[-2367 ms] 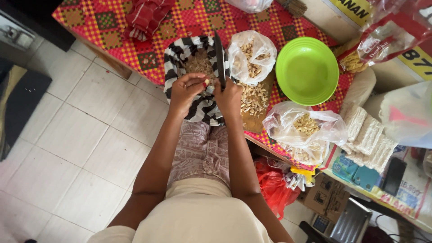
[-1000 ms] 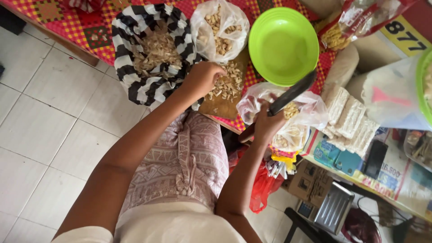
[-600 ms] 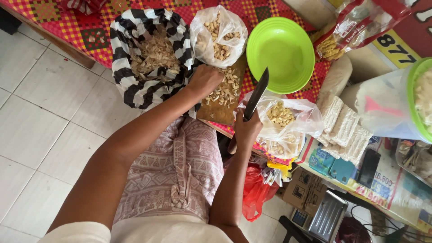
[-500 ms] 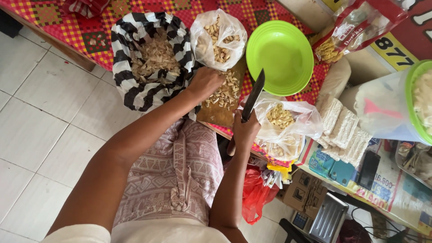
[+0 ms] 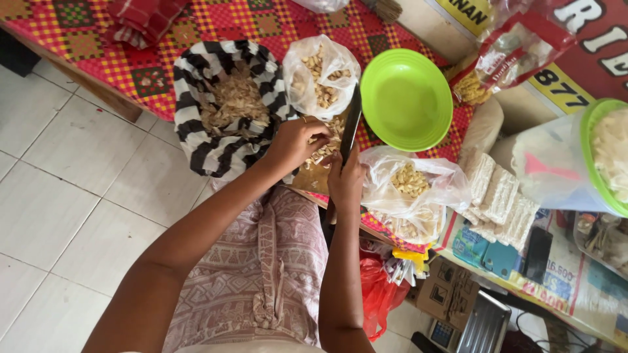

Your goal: The person repeatedly picks up small nut pieces from a plastic bag and a striped cloth, cuts them with a knife on a wooden board, and places the cut pieces into another plastic bag. The process is continuous and repetitive throughout the clip.

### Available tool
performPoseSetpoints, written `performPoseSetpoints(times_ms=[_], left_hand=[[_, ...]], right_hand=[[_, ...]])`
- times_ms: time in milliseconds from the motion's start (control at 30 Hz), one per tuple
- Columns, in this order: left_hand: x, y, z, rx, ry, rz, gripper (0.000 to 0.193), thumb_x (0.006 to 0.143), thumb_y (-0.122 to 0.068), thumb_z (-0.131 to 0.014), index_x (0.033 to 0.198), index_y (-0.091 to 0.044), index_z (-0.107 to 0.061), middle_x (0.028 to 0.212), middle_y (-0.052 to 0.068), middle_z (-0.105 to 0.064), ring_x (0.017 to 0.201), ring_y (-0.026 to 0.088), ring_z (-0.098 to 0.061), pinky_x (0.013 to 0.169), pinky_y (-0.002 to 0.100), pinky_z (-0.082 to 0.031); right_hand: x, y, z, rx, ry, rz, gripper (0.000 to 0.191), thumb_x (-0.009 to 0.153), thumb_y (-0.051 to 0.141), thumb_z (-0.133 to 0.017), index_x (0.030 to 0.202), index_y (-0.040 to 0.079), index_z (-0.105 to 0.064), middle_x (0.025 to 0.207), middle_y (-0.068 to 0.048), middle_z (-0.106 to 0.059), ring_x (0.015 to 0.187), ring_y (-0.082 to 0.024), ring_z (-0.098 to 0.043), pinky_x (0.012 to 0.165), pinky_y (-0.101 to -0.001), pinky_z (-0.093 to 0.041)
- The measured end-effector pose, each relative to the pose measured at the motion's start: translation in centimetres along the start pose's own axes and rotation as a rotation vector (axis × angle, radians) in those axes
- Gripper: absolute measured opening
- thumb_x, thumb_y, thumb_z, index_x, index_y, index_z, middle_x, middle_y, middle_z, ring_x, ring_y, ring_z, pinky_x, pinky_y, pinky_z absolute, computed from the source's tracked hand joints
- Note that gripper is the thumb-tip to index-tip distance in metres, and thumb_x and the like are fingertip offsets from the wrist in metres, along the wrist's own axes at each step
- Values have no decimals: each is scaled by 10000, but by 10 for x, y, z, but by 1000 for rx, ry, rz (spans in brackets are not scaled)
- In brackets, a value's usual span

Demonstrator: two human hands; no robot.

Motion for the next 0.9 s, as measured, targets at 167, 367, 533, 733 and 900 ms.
performPoseSetpoints(times_ms=[167,367,533,733,900], left_hand=[[-12,10,34,-63,-84,39,163,807,-33,-832,949,-63,-760,939,86,-771,805,224,-768,677,324,-599],[-27,28,68,11,-152,21,117,851,-24,-825,923,-42,-734,1031,82,-780,842,215,-775,692,306,-621],[-34,38,89,54,-174,13,106,849,-15,-816,920,-43,-743,1041,77,-775,863,215,-776,711,302,-633],[-38,43,101,2,-194,-11,92,868,13,-792,928,-40,-747,1076,91,-785,898,207,-783,736,291,-646],[-41,71,109,-398,-162,225,72,905,2,-767,959,-46,-770,1040,88,-802,909,165,-799,775,272,-683]], right_hand=[[8,26,-33,30,69,14,331,1030,36,-493,1322,-94,-407,759,-86,-741,673,-262,-741,600,-384,-558],[23,63,-60,150,214,-90,283,1013,18,-484,1289,-39,-454,729,-95,-725,598,-225,-717,532,-364,-543],[33,89,-74,291,265,-135,275,1013,13,-476,1286,-17,-463,723,-66,-684,557,-175,-669,484,-334,-512],[39,102,-83,336,263,-197,243,1014,5,-491,1257,23,-481,709,-38,-644,519,-118,-609,446,-287,-475],[39,107,-93,794,377,-288,185,1043,-8,-480,1224,33,-470,738,-10,-589,494,-65,-504,413,-238,-416]])
Point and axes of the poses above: each hand's wrist, its own x-axis towards the middle knuckle, its own z-axis out of the back of the hand, y = z × x, the point moved 5 cm from there along x, towards the middle knuckle
